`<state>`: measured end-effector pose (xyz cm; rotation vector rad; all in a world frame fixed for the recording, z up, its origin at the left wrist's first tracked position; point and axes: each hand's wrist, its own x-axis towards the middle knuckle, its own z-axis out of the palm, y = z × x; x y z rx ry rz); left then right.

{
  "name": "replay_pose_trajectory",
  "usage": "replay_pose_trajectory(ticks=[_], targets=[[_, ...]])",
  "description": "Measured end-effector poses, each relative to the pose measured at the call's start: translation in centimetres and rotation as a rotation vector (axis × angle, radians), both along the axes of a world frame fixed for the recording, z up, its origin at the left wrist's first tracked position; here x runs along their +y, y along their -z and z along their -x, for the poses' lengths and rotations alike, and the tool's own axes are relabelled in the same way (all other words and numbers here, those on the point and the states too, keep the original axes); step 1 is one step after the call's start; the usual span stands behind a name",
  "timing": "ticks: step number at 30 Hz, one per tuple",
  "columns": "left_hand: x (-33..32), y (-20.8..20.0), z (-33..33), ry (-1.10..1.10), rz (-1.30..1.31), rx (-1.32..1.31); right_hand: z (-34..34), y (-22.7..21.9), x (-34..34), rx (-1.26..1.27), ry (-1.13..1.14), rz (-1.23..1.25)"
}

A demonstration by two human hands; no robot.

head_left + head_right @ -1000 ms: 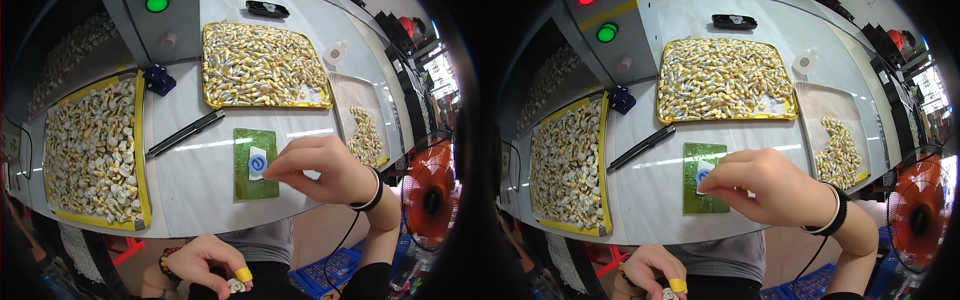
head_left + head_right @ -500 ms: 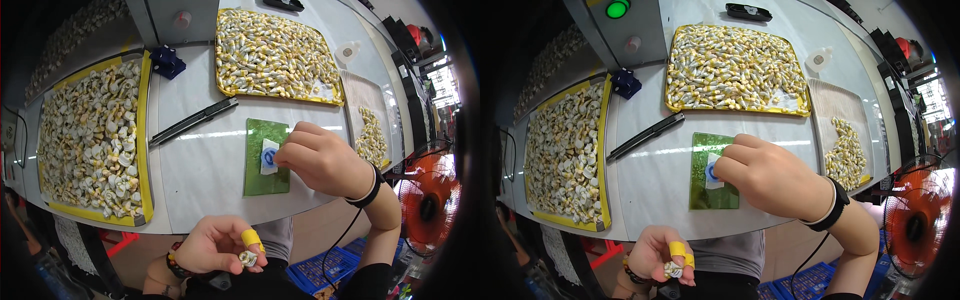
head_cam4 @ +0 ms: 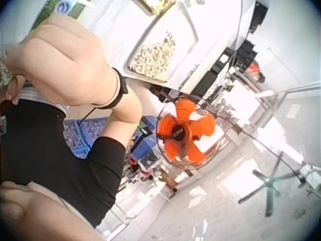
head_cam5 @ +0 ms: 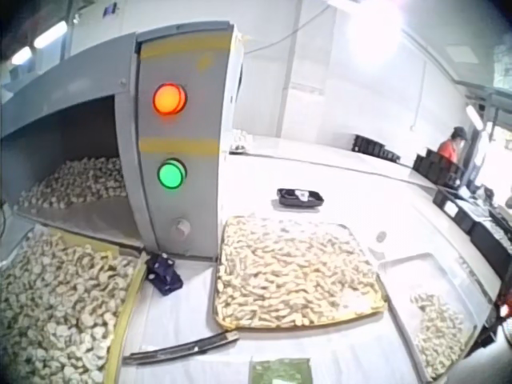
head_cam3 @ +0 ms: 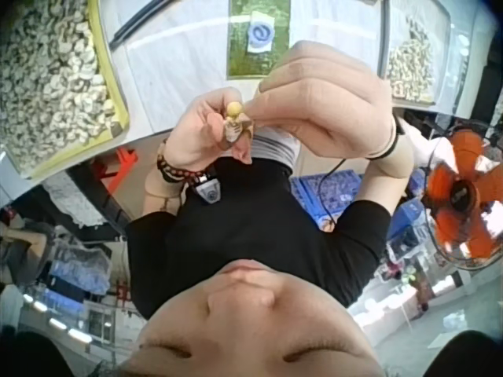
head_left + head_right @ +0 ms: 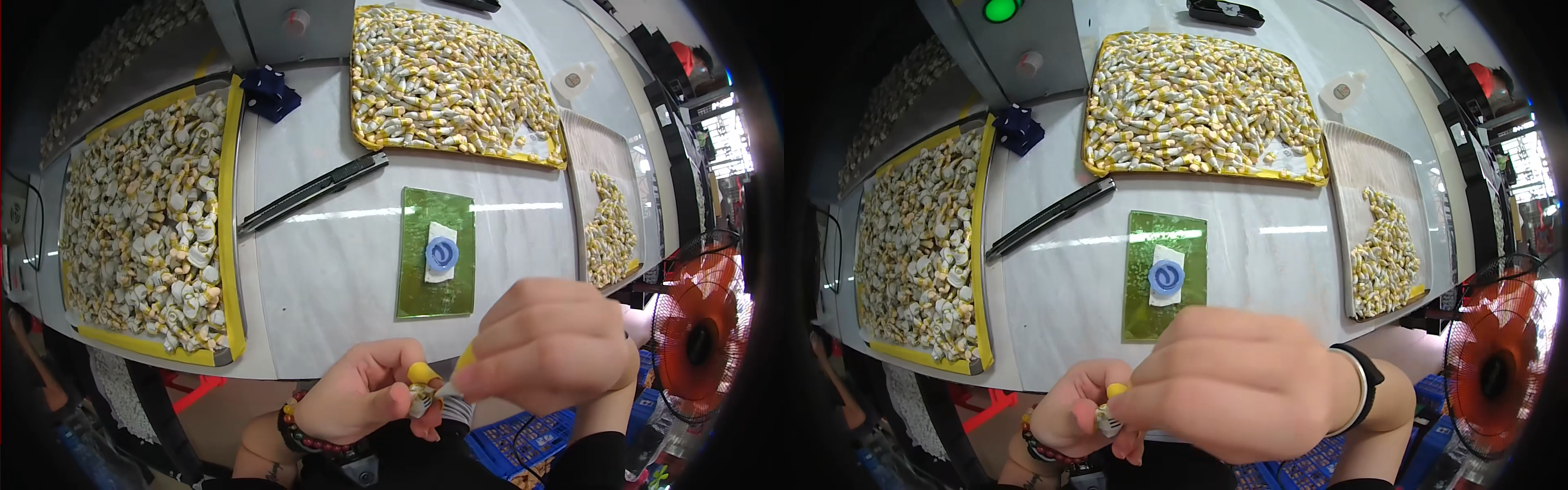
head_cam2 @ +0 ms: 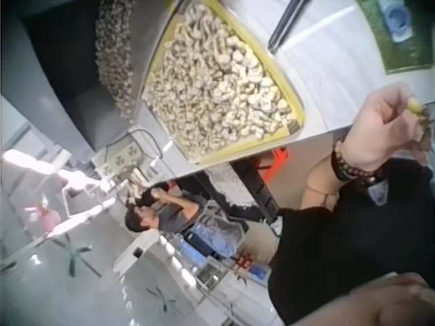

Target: The person repeatedly picks small white and yellow plastic components from a tray, applies a substance from a small blue cap to the interior of the components, and places them into a yellow tray. The process is repetitive and involves handling small parts with precision.

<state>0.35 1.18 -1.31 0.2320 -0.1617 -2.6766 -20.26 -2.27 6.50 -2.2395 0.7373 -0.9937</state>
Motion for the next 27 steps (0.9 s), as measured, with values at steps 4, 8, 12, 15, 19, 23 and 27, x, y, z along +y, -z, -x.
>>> replay_pose_trajectory(ticks=[4,8,12,15,19,23,27], targets=[[-0.1,-0.2,0.4,0.063,-0.038,0.04,-0.1,0.4,0.0,-0.017,-0.092,0.086],[0.0,-0.4,0.6,0.119,-0.059,0.044,-0.1,0.4,0.0,0.047,-0.133,0.132],[0.1,-0.8,0.5,0.164,-0.036,0.057,-0.1,0.4,0.1,0.049,-0.137,0.144],[0.6,-0.4,0.7,0.183,-0.077,0.044,0.0,1.0,0.3,0.015,-0.1,0.16],[0.6,-0.4,0.8,0.17,-0.077,0.053,0.0,1.2,0.3,-0.008,-0.097,0.151],[0.0,-1.3,0.9,0.159,-0.068,-0.004,0.1,1.3,0.5,-0.016,-0.068,0.174],[-0.9,-1.5,0.5,0.169,0.068,-0.102,0.3,0.2,0.8,0.044,-0.088,0.117]])
